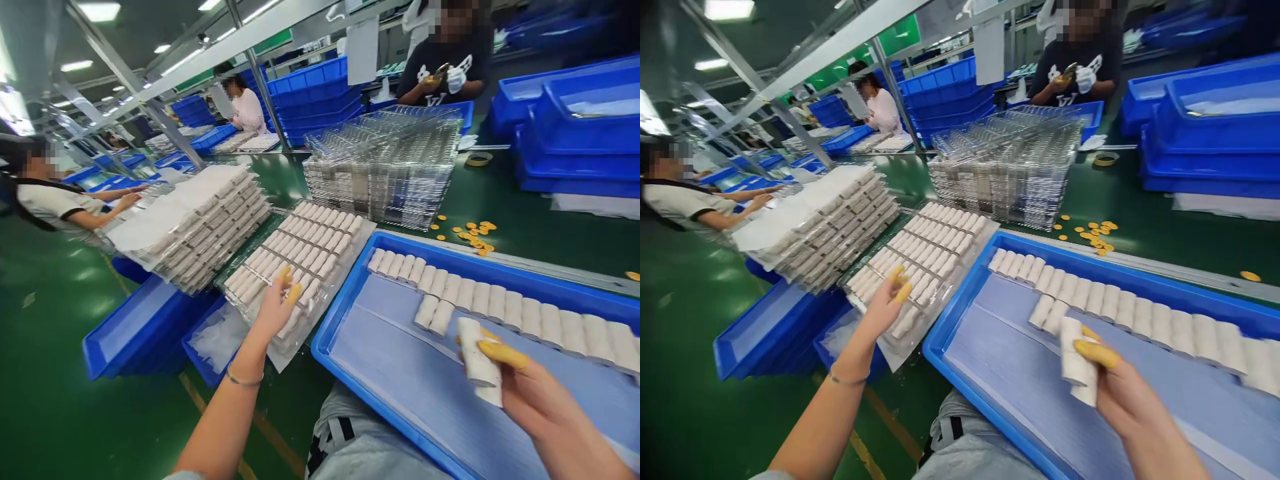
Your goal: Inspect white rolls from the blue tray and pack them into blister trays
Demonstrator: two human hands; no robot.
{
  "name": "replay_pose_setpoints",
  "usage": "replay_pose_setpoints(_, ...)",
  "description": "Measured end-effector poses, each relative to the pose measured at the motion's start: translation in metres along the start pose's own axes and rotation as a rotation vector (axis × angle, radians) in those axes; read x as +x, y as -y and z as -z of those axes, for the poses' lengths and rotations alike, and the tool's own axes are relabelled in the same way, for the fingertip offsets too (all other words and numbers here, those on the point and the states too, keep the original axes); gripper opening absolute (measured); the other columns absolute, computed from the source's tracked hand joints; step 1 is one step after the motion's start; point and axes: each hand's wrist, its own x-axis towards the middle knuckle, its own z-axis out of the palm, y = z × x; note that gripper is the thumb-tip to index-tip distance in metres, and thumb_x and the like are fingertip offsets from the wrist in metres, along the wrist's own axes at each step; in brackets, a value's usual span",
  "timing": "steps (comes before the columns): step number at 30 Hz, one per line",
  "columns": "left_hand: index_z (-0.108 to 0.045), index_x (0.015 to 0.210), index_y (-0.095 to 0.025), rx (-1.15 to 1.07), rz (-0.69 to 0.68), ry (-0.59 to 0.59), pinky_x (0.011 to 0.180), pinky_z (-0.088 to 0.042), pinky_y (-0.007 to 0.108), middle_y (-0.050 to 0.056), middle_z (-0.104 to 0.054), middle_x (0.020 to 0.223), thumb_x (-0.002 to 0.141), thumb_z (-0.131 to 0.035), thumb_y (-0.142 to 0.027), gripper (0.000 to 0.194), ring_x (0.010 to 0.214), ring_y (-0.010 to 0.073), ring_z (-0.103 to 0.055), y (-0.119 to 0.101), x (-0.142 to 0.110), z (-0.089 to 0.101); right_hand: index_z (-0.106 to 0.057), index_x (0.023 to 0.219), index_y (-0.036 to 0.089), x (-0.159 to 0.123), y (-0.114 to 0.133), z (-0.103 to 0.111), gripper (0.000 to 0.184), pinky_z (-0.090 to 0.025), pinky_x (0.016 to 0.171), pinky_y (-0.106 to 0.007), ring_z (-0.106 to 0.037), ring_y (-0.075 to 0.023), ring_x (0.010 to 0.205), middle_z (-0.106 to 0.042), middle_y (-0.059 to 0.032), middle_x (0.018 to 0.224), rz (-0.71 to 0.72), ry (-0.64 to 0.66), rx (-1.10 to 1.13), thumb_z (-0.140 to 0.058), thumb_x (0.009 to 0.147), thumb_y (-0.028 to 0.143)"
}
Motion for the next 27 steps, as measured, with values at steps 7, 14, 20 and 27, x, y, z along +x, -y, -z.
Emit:
replay_pose_setpoints(7, -0.041, 0.144, -0.021, -0.573, -0.018, 0.745, 0.069, -0.055, 0.030, 0.010, -0.067, 0.107, 0.079, -0.080, -0.035, 0.077, 0.083, 0.0181, -0.066, -0.071, -0.104, -0.137, -0.069, 0.107, 0.018, -0.053, -0.003, -0.049, 0.055, -0.047, 0.051, -0.023, -0.061, -0.0170, 0.063, -0.071, 0.0001, 0.076, -0.083, 0.088, 0.216, -0.090, 0.056, 0.017)
replay_pose_setpoints(14, -0.039, 0.135, -0.024, -0.844, 0.193, 0.909, 0.064, -0.057, 0.033, 0.004, -0.059, 0.101, 0.074, -0.082, -0.046, 0.078, 0.071, 0.0146, -0.064, -0.082, -0.109, -0.151, -0.068, 0.104, 0.019, -0.072, -0.002, -0.002, 0.044, -0.055, 0.069, -0.030, -0.063, -0.0155, 0.069, -0.072, -0.0023, 0.088, -0.220, 0.029, 0.439, -0.085, 0.065, 0.022)
replay_pose_setpoints(20, -0.031, 0.142, -0.026, -0.904, 0.270, 0.962, 0.072, -0.059, 0.036, 0.007, -0.060, 0.108, 0.071, -0.086, -0.027, 0.090, 0.087, 0.0193, -0.063, -0.082, -0.117, -0.146, -0.072, 0.085, 0.016, -0.077, -0.010, 0.012, 0.032, -0.055, 0.074, -0.033, -0.065, -0.0198, 0.075, -0.070, -0.0049, 0.085, -0.236, 0.095, 0.493, -0.087, 0.057, 0.014)
replay_pose_setpoints(27, -0.031, 0.146, -0.031, -0.912, 0.194, 0.922, 0.067, -0.058, 0.032, 0.009, -0.061, 0.112, 0.075, -0.084, -0.021, 0.089, 0.092, 0.0205, -0.060, -0.085, -0.129, -0.131, -0.073, 0.110, 0.024, -0.108, 0.002, 0.003, 0.042, -0.052, 0.078, -0.027, -0.066, -0.0191, 0.088, -0.074, -0.0033, 0.093, -0.079, 0.147, 0.382, -0.091, 0.072, 0.027)
